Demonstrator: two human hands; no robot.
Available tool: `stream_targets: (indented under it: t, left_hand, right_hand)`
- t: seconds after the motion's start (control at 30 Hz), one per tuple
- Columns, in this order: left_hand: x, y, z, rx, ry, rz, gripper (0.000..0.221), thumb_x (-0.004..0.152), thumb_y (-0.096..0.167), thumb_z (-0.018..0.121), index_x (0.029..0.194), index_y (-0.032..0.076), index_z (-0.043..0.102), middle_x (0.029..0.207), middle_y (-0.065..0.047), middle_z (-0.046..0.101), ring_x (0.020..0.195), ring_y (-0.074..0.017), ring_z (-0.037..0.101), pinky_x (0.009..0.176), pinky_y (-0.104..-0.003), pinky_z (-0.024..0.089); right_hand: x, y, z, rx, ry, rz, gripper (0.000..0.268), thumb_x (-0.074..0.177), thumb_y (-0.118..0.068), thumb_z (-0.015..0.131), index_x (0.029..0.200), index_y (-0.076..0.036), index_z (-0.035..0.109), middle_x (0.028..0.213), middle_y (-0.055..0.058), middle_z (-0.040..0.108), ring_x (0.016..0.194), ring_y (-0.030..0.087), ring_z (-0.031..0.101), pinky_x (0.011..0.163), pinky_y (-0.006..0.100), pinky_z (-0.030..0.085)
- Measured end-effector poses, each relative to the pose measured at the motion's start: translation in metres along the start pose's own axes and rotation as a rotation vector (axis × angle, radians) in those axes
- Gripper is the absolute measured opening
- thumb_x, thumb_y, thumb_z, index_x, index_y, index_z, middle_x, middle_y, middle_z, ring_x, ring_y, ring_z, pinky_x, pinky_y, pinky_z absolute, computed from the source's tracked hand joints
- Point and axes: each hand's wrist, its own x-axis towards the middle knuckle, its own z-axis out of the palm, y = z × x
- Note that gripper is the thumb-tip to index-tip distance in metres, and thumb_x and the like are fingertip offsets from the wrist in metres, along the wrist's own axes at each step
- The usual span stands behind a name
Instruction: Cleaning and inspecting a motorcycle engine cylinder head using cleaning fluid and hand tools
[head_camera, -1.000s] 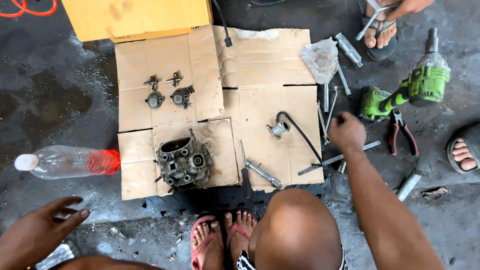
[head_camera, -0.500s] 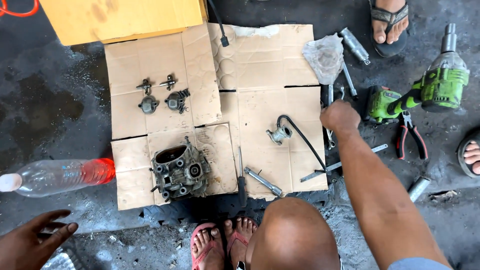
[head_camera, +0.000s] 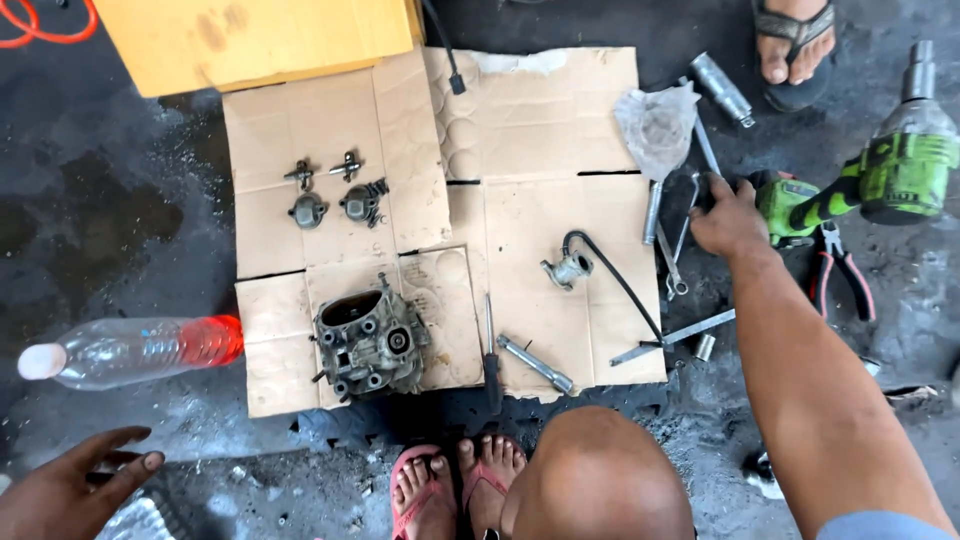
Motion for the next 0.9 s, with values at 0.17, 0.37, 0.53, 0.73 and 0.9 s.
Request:
stream_targets:
  t: [0.17, 0.37, 0.53, 0.73, 0.9]
  left_hand:
    - [0.023, -0.016, 0.003, -0.009, -0.019, -0.019, 0.059, 0.093, 0.051, 0.072, 0.149, 0.035, 0.06, 0.137, -0.002, 0.082, 0.125, -0.0243, 0.079, 0.104, -0.038, 0.058]
    - [0.019, -0.006, 0.007, -0.194, 0.101, 0.055, 0.054, 0.091, 0.04, 0.079, 0.142, 0.024, 0.072, 0.127, -0.021, 0.081, 0.114, -0.04, 0.077, 0.099, -0.046, 0.054]
    - [0.029, 0.009, 0.004, -0.07, 0.027, 0.043, 0.061, 0.092, 0.052, 0.072, 0.148, 0.031, 0.063, 0.137, -0.014, 0.077, 0.124, -0.0365, 0.076, 0.104, -0.045, 0.055]
    - [0.024, 0.0, 0.008, -0.117, 0.083, 0.072, 0.052, 0.093, 0.044, 0.076, 0.142, 0.029, 0.071, 0.125, -0.015, 0.083, 0.113, -0.0339, 0.08, 0.097, -0.041, 0.054]
    - [-0.005, -0.003, -0.003, -0.099, 0.085, 0.045, 0.052, 0.091, 0.048, 0.072, 0.141, 0.032, 0.071, 0.121, -0.013, 0.087, 0.114, -0.0297, 0.08, 0.098, -0.038, 0.053]
  right_hand:
    - [0.027, -0.009, 0.002, -0.016, -0.125, 0.086, 0.063, 0.102, -0.041, 0.037, 0.162, -0.02, 0.033, 0.169, 0.016, 0.014, 0.148, 0.046, 0.033, 0.118, 0.055, 0.034]
    - [0.031, 0.016, 0.016, -0.203, 0.09, -0.105, 0.046, 0.099, -0.043, 0.05, 0.123, -0.013, 0.075, 0.114, 0.033, 0.069, 0.118, 0.045, 0.06, 0.099, 0.051, 0.051]
    - [-0.006, 0.021, 0.009, -0.304, 0.201, -0.126, 0.041, 0.098, -0.041, 0.056, 0.127, -0.018, 0.074, 0.124, 0.014, 0.065, 0.108, 0.039, 0.068, 0.078, 0.056, 0.059]
    - [0.037, 0.01, 0.012, -0.153, 0.221, -0.157, 0.04, 0.094, -0.023, 0.049, 0.128, -0.002, 0.054, 0.119, 0.033, 0.069, 0.109, 0.054, 0.066, 0.093, 0.057, 0.051]
    - [0.029, -0.005, 0.021, -0.157, 0.073, 0.026, 0.062, 0.084, -0.028, 0.072, 0.135, 0.001, 0.052, 0.135, 0.028, 0.052, 0.117, 0.051, 0.061, 0.095, 0.058, 0.053]
